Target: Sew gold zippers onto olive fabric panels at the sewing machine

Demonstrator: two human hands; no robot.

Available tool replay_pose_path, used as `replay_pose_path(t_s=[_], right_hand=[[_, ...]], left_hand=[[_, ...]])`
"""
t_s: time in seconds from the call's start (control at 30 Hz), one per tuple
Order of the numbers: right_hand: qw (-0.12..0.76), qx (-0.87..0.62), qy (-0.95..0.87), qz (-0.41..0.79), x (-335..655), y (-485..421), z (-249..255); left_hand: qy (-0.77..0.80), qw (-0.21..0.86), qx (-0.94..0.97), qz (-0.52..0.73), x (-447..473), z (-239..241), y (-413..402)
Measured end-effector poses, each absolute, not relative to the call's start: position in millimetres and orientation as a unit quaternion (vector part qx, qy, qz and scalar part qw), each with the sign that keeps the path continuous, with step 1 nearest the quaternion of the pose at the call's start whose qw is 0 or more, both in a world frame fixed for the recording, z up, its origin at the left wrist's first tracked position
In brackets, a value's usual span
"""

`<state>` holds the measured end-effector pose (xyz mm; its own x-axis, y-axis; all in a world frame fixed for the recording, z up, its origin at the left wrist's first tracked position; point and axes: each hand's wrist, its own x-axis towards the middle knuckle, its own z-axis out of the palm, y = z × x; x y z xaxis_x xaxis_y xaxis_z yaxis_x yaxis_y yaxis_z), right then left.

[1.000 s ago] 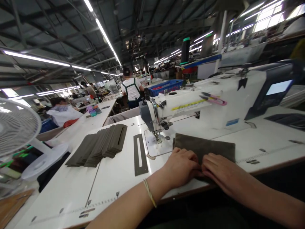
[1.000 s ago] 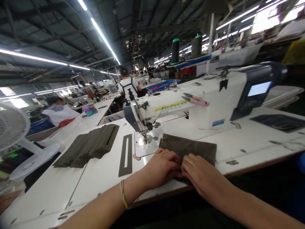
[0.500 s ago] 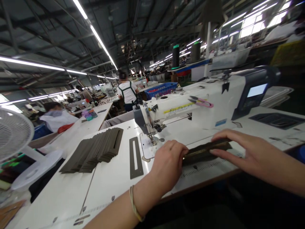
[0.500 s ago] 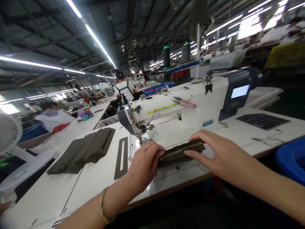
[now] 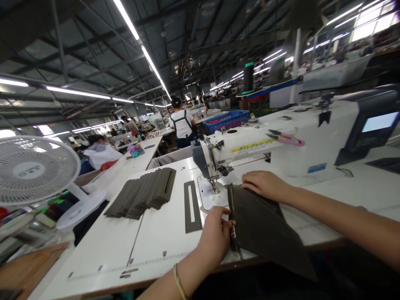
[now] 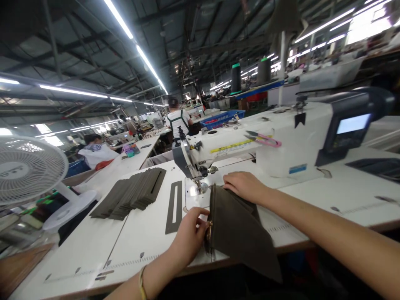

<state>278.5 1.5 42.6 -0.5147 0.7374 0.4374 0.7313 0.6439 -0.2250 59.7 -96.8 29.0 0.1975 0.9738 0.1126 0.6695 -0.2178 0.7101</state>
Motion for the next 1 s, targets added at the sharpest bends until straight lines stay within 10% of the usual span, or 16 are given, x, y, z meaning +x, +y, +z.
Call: replay_pose_path(t_s=[0.27, 0.53, 0.8, 1.0], right_hand=[[0.268, -0.456, -0.84, 0.124, 267, 34, 6], [0.3, -0.566, -0.761, 0.102, 312, 20, 18], [0.146, -0.519, -0.814, 0.214, 284, -18, 16], [0.233, -0.544, -0.784, 0.186, 312, 23, 32]], left_hand=[[0.415, 0.116, 0.901, 0.062, 25, 43, -65], [0.408, 0.111, 0.904, 0.062, 35, 43, -69], [0.422, 0.113, 0.899, 0.026, 39, 40, -67], [0.411, 0.098, 0.907, 0.005, 45, 47, -66]])
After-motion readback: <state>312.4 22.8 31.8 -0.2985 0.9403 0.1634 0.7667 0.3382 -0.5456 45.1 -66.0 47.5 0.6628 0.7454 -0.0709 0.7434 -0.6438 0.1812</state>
